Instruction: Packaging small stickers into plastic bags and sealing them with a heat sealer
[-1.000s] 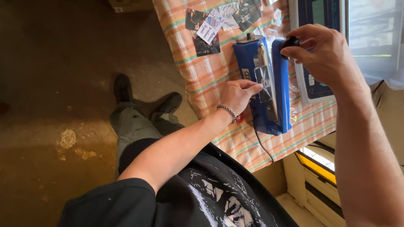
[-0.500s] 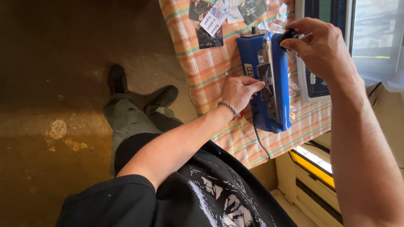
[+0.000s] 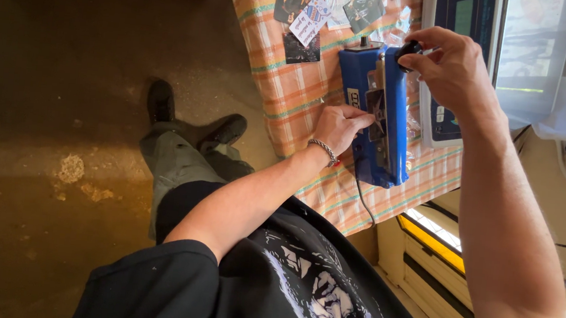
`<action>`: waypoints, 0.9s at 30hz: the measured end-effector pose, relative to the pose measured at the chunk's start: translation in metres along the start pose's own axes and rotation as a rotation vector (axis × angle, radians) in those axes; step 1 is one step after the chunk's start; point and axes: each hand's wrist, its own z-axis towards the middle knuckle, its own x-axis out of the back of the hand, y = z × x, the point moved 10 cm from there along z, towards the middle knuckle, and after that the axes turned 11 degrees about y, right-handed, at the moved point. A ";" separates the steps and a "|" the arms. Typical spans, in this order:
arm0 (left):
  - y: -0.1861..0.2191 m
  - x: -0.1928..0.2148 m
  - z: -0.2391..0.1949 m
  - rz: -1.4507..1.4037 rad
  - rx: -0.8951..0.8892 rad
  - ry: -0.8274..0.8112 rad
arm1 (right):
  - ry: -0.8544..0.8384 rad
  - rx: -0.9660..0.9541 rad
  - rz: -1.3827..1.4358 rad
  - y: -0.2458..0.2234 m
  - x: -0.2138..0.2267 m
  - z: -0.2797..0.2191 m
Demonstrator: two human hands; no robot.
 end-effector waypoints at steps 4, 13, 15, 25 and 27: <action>-0.003 -0.002 0.003 0.002 -0.010 -0.008 | 0.002 0.016 0.026 0.004 -0.004 0.002; -0.008 -0.003 0.006 -0.022 0.001 0.012 | 0.014 0.076 0.037 0.009 -0.010 0.008; -0.005 -0.003 0.004 -0.022 0.018 0.003 | 0.008 0.010 0.069 0.019 -0.013 0.010; 0.001 -0.004 0.014 0.118 -0.118 -0.021 | -0.043 -0.055 0.024 0.035 -0.024 0.022; 0.021 0.003 0.008 0.204 -0.165 -0.003 | -0.048 -0.080 0.043 0.038 -0.025 0.022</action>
